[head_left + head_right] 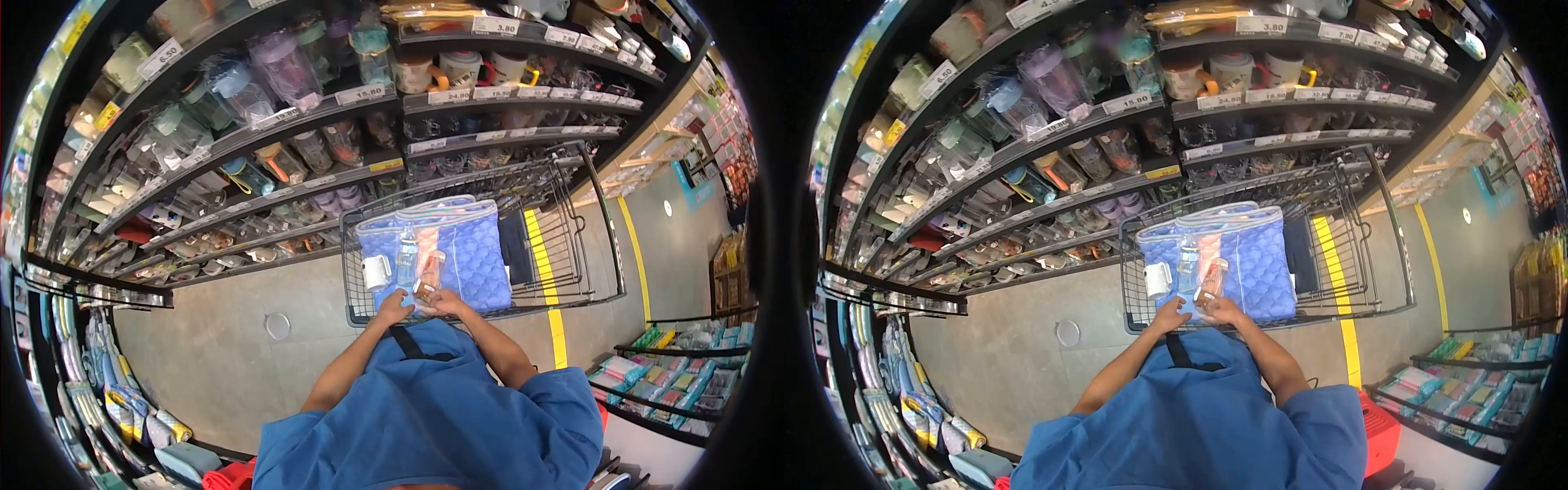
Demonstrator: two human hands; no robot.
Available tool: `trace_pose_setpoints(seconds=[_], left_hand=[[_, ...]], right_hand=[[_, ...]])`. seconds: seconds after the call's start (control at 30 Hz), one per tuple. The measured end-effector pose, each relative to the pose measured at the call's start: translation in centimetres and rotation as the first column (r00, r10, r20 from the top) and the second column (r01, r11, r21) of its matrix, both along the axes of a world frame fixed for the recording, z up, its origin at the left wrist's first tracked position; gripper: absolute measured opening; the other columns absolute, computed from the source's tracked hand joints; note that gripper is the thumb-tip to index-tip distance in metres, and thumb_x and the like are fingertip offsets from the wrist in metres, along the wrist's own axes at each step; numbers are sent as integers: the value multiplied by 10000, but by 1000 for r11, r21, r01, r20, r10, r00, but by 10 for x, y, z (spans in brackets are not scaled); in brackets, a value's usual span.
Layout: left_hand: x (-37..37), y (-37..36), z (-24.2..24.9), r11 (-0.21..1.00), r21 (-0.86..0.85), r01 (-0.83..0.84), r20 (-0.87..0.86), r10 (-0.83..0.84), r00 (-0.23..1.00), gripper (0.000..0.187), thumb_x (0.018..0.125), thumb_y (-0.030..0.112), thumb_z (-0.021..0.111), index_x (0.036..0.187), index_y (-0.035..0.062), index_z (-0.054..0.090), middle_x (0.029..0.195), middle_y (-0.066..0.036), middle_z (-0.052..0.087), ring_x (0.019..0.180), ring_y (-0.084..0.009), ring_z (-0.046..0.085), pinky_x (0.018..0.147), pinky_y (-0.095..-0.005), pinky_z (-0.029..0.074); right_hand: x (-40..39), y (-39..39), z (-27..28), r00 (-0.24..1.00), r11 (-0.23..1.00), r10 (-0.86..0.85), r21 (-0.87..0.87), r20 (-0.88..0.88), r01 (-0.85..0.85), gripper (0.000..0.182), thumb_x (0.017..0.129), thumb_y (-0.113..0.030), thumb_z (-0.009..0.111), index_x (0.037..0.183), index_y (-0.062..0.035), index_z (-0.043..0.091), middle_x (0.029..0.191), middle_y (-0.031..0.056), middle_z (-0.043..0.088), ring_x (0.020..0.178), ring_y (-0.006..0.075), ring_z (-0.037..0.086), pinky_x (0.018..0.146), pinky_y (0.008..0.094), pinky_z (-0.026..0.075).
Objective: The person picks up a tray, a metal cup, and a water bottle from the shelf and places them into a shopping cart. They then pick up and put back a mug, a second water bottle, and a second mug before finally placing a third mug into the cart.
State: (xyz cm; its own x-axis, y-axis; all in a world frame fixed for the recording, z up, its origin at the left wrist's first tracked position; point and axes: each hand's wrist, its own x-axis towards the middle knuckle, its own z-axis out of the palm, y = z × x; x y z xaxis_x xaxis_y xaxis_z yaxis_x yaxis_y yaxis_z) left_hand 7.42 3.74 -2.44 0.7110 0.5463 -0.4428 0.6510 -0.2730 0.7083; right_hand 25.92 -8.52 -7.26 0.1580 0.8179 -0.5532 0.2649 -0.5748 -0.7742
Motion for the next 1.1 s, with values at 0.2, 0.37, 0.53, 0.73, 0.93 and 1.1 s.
trace_pose_setpoints(seconds=[0.2, 0.37, 0.53, 0.73, 0.93, 1.1], left_hand=[[2, 5, 7, 987, -146, -61, 21, 65, 998, 508, 756, 306, 728, 1154, 53, 539, 1022, -160, 647, 906, -285, 643, 783, -366, 509], [20, 50, 55, 998, 66, -14, 291, -6, 957, 344, 800, 261, 697, 1071, 69, 609, 888, -129, 670, 835, -241, 659, 745, -357, 520], [96, 126, 301, 780, 615, -116, 561, -330, 759, 191, 856, 142, 614, 978, -3, 636, 919, -152, 662, 823, -251, 651, 734, -340, 509], [209, 180, 476, 391, 851, -350, 524, -658, 541, 189, 855, 137, 599, 968, -14, 612, 939, -189, 632, 903, -345, 608, 805, -420, 478], [274, 220, 497, 323, 901, -290, 391, -316, 864, 334, 887, 194, 524, 1124, -40, 498, 1033, -258, 601, 975, -415, 587, 859, -492, 465], [281, 227, 517, 626, 771, -119, 83, 86, 993, 491, 832, 243, 595, 1239, -22, 519, 1252, -273, 545, 1176, -385, 536, 980, -430, 447]], right_hand=[[3, 3, 19, 937, 987, -154, -101, -315, 128, 231, 800, -129, 654, 1005, -24, 654, 756, 48, 639, 624, 123, 584, 539, 282, 467], [83, 50, 72, 990, 961, -51, 262, -134, 85, 352, 845, -246, 672, 1131, -40, 656, 1022, 69, 686, 910, 141, 622, 808, 318, 505], [170, 124, 310, 906, 622, -346, 782, 245, 26, 209, 831, -136, 648, 988, 1, 665, 976, 79, 688, 896, 153, 639, 804, 308, 505], [216, 186, 513, 576, 452, -639, 855, 509, -253, 258, 854, -214, 586, 1011, -22, 658, 981, 172, 668, 947, 307, 641, 818, 388, 500], [246, 223, 564, 289, 726, -594, 655, 751, -210, 317, 855, -270, 572, 1058, -35, 632, 1015, 208, 649, 986, 371, 617, 838, 468, 495], [251, 241, 565, 325, 882, -462, 466, 826, 70, 353, 799, -198, 593, 1122, -59, 634, 1142, 201, 635, 1097, 339, 601, 939, 471, 461]])
